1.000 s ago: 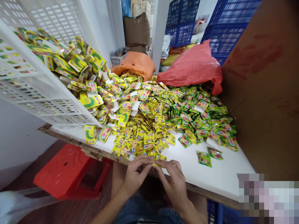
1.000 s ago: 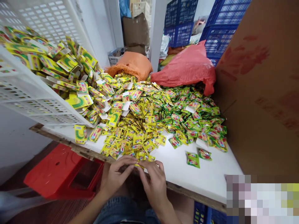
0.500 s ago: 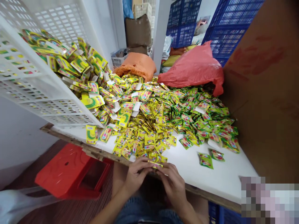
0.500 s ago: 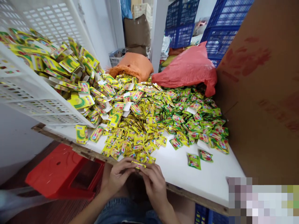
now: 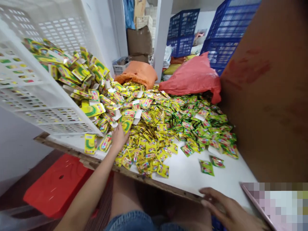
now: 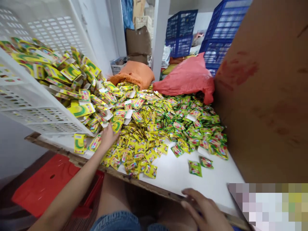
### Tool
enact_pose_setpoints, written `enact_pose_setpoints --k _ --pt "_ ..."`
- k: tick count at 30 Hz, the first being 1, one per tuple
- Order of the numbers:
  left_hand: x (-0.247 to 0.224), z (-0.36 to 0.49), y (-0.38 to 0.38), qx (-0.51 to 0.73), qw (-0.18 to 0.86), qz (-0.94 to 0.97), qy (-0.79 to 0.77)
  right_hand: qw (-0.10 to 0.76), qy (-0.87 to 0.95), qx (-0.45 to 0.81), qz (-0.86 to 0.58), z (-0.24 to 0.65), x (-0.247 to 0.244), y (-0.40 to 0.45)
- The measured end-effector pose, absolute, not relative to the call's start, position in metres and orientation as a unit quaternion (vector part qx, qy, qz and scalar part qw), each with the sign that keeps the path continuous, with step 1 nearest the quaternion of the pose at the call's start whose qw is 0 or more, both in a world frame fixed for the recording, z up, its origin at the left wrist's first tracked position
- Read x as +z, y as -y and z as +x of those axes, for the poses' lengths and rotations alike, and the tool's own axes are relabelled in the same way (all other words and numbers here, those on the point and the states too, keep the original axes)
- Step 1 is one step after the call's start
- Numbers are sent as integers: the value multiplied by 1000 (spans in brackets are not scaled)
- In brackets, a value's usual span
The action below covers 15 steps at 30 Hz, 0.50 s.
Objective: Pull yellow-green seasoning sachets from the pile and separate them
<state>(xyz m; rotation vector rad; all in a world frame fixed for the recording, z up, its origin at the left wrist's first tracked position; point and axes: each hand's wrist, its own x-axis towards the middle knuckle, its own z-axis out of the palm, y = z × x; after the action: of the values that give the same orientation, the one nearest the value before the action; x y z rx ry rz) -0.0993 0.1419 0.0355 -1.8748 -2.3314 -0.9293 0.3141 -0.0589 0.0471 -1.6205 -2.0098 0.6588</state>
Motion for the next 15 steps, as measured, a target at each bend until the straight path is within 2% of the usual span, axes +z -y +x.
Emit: enact_pose_setpoints --k 3,6,10,12,15 --pt "31 -99 -135 -384 -104 -555 730 221 700 233 -638 311 36 33" --pt "24 -101 -107 -525 -318 -459 643 202 622 133 -745 333 15 2" --pt "22 -91 -66 -620 -550 -300 472 177 622 105 -756 360 -6 -36" --pt "25 -82 -53 -613 -611 -238 440 173 630 124 -747 362 -7 -47" --pt "30 -65 -42 -603 -632 -180 453 179 639 171 -728 348 -1 -52"
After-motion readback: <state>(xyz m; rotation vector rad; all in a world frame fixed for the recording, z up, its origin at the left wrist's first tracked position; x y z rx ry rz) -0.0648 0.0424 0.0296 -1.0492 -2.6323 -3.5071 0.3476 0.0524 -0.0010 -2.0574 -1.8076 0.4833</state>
